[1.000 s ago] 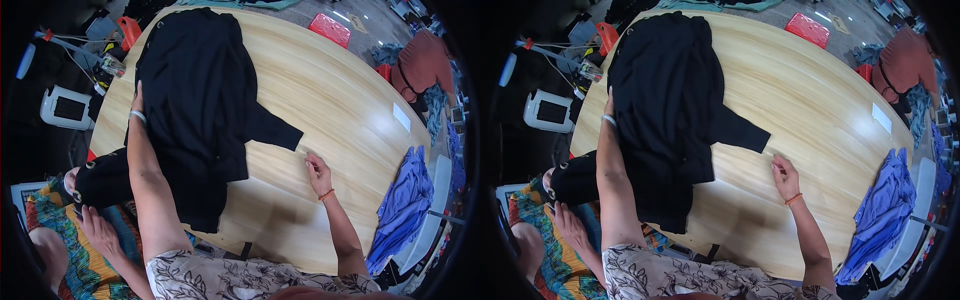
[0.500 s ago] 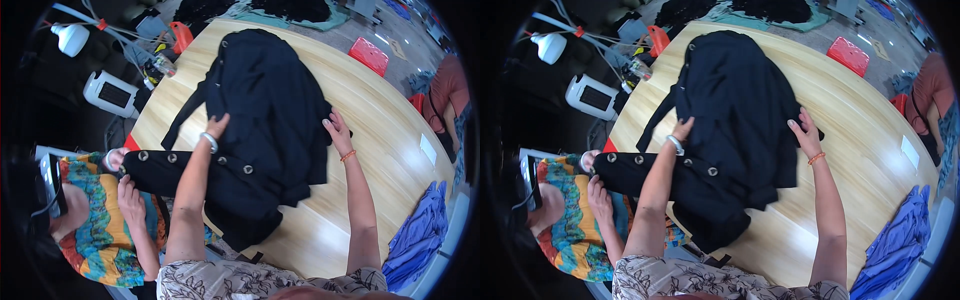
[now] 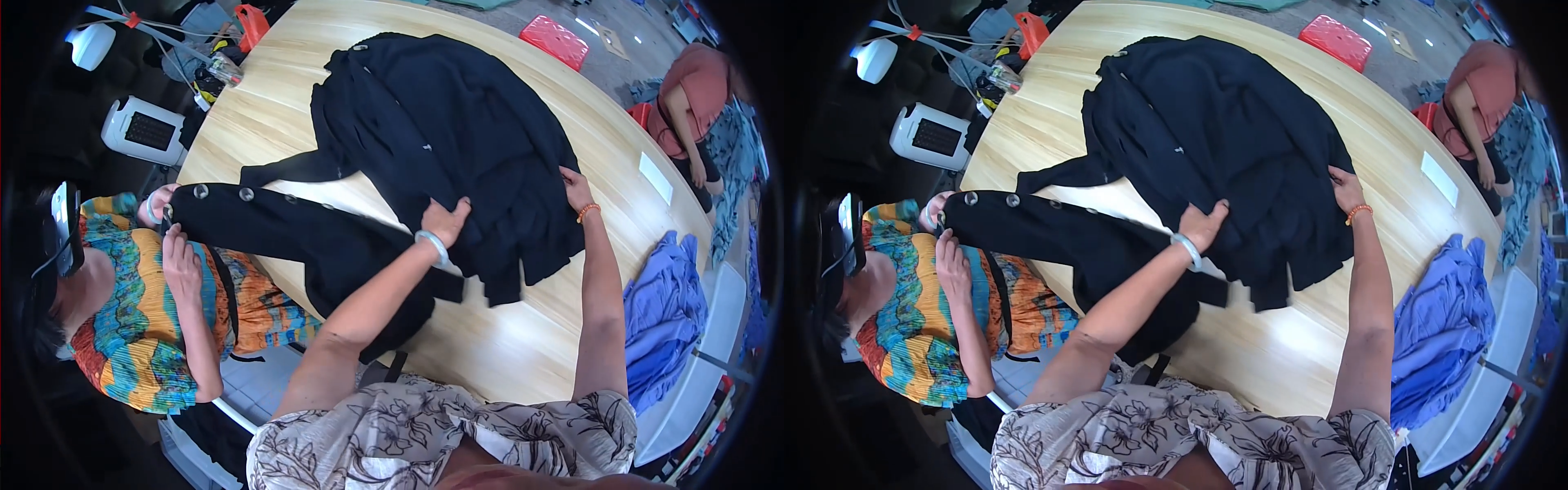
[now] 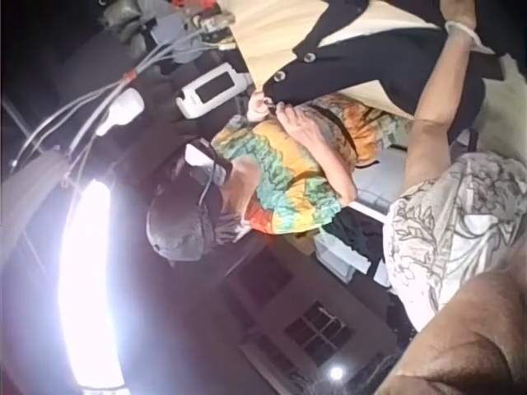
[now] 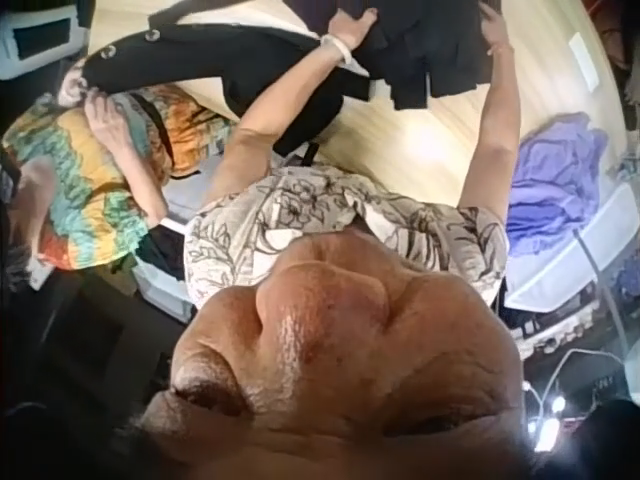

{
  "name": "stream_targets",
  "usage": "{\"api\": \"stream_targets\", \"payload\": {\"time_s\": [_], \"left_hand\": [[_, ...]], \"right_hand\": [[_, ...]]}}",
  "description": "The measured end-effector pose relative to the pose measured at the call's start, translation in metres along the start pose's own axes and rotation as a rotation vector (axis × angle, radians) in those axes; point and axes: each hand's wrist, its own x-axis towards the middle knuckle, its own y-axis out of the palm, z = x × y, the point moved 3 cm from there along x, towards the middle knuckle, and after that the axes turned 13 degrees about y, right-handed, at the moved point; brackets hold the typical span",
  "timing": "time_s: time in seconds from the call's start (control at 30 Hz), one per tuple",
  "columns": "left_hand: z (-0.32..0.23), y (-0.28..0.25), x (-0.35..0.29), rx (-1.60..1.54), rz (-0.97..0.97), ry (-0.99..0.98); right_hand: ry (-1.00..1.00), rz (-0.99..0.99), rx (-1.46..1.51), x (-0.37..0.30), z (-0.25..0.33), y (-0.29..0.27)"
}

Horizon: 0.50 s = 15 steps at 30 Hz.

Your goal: Trimming loose threads from black garments using scissors on a work table.

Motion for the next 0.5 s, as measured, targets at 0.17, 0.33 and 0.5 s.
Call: {"api": "stream_targets", "payload": {"time_s": [0.17,0.33,0.5], "left_hand": [[-0.022,0.062,-0.081,-0.149,0.125,0.054],[-0.028,0.113,-0.152,-0.294,0.378,0.233],[-0.021,0.079,-0.166,-0.482,1.009,0.16]], "right_hand": [[0.006,-0.106,-0.071,-0.055,-0.079,-0.073],[0.145,-0.17,-0.029,-0.115,-0.151,-0.15],[0.445,-0.245,-0.775,-0.152,-0.111,-0.208]]}}
